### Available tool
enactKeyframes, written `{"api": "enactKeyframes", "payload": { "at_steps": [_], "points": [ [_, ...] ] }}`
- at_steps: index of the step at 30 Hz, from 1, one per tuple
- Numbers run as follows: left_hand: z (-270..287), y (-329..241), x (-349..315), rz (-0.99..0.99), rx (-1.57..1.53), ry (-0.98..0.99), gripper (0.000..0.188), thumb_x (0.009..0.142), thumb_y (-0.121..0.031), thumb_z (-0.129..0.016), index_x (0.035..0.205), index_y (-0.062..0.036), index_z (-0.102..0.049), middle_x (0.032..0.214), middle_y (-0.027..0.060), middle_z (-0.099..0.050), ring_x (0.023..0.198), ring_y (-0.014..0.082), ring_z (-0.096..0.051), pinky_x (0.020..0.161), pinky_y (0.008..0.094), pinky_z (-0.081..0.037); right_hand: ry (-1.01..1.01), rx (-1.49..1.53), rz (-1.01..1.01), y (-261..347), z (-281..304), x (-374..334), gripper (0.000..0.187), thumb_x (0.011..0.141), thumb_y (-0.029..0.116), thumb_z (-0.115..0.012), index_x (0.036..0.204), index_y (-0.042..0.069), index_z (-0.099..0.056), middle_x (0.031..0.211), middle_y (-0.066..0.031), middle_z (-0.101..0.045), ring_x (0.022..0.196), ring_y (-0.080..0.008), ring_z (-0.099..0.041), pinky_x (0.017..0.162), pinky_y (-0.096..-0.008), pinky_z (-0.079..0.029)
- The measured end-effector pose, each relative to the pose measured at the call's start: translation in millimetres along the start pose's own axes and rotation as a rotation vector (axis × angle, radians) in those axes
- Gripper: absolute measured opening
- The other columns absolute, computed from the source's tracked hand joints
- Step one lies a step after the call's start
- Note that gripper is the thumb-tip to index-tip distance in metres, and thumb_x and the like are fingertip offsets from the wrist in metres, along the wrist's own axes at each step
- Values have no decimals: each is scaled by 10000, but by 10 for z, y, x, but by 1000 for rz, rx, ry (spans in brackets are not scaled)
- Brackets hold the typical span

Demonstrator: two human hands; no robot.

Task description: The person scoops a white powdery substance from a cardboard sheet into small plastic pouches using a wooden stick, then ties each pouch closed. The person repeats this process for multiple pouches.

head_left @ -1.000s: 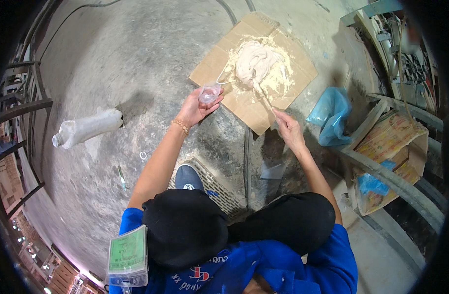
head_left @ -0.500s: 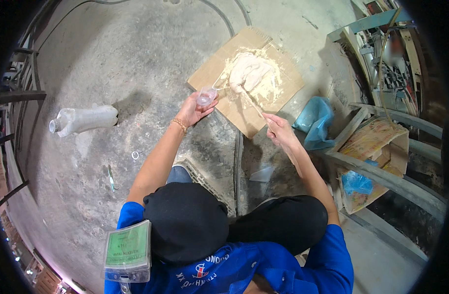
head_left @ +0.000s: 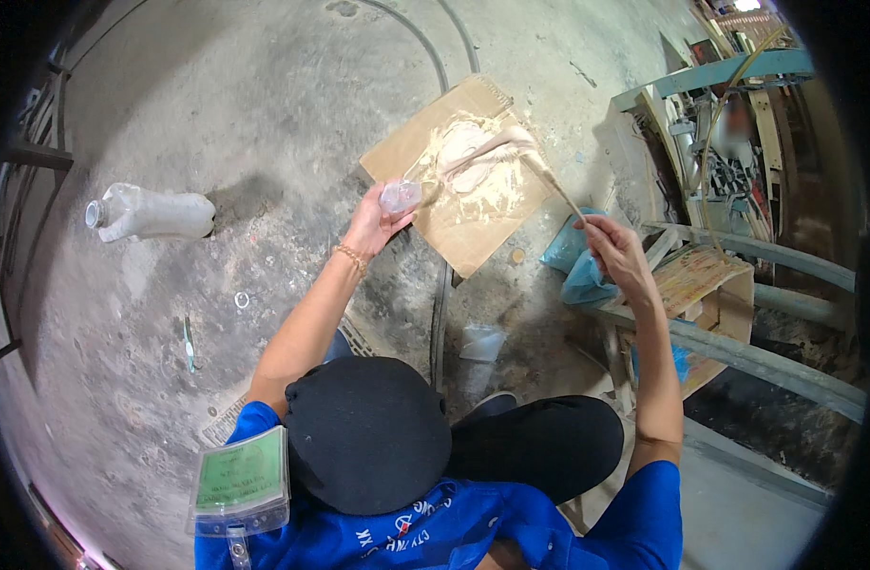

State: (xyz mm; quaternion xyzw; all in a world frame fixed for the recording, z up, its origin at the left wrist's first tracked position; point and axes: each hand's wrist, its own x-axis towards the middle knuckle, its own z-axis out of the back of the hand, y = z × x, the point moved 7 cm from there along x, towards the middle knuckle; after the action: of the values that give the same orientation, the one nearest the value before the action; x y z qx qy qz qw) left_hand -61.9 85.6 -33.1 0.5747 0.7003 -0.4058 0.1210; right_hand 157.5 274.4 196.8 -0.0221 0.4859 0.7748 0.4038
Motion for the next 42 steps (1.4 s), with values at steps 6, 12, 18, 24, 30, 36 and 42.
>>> {"api": "enactKeyframes", "payload": {
  "at_steps": [6, 12, 18, 24, 30, 36, 42],
  "points": [
    [-35, -56, -17, -72, -9, 16, 362, 969, -284, -327, 1277, -154, -467, 1114, 70, -601, 935, 171, -597, 784, 310, -516, -118, -304, 104, 440, 269, -201, 255, 946, 190, -461, 1038, 5, -610, 585, 28, -428, 531, -57, -395, 473, -228, -327],
    [-39, -64, 26, -123, -49, -9, 340, 970, -276, -333, 1233, -128, -489, 1119, 78, -597, 954, 178, -595, 772, 307, -526, -197, -377, 143, 709, 494, -356, 253, 939, 180, -463, 1061, 13, -610, 581, 16, -440, 558, -65, -409, 509, -234, -331],
    [5, -32, 83, -138, -57, -44, 320, 974, -261, -319, 1199, -121, -499, 1107, 81, -605, 961, 184, -602, 735, 302, -535, -191, -249, 125, 905, 577, -379, 254, 949, 173, -463, 1070, 11, -616, 590, 52, -425, 561, -31, -372, 506, -197, -290],
    [0, -37, 79, -112, -58, -49, 310, 972, -245, -328, 1190, -117, -507, 1107, 79, -603, 977, 187, -599, 734, 300, -536, -193, -267, 155, 796, 499, -308, 243, 937, 167, -476, 1049, 7, -620, 587, 48, -426, 555, -40, -366, 500, -206, -286],
    [-118, -38, 45, -72, -76, -52, 315, 972, -244, -333, 1206, -130, -510, 1138, 73, -587, 1012, 193, -584, 776, 314, -519, -178, -274, 143, 859, 499, -386, 224, 926, 142, -481, 1029, 7, -627, 584, 48, -426, 553, -43, -366, 500, -207, -290],
    [-313, -45, 158, -44, -75, -175, 317, 973, -246, -321, 1169, -132, -542, 1144, 74, -582, 1043, 200, -563, 843, 327, -480, -181, -220, 92, 1042, 525, -541, 223, 926, 133, -479, 1040, 18, -633, 591, 48, -431, 553, -39, -377, 497, -200, -295],
    [-151, -135, 165, -182, -86, -265, 329, 967, -268, -330, 1161, -117, -548, 1139, 83, -577, 1048, 209, -550, 915, 348, -412, -97, -284, 151, 688, 307, -275, 233, 923, 127, -484, 1067, 3, -618, 590, 29, -438, 554, -58, -405, 494, -215, -327]
  ]
}}
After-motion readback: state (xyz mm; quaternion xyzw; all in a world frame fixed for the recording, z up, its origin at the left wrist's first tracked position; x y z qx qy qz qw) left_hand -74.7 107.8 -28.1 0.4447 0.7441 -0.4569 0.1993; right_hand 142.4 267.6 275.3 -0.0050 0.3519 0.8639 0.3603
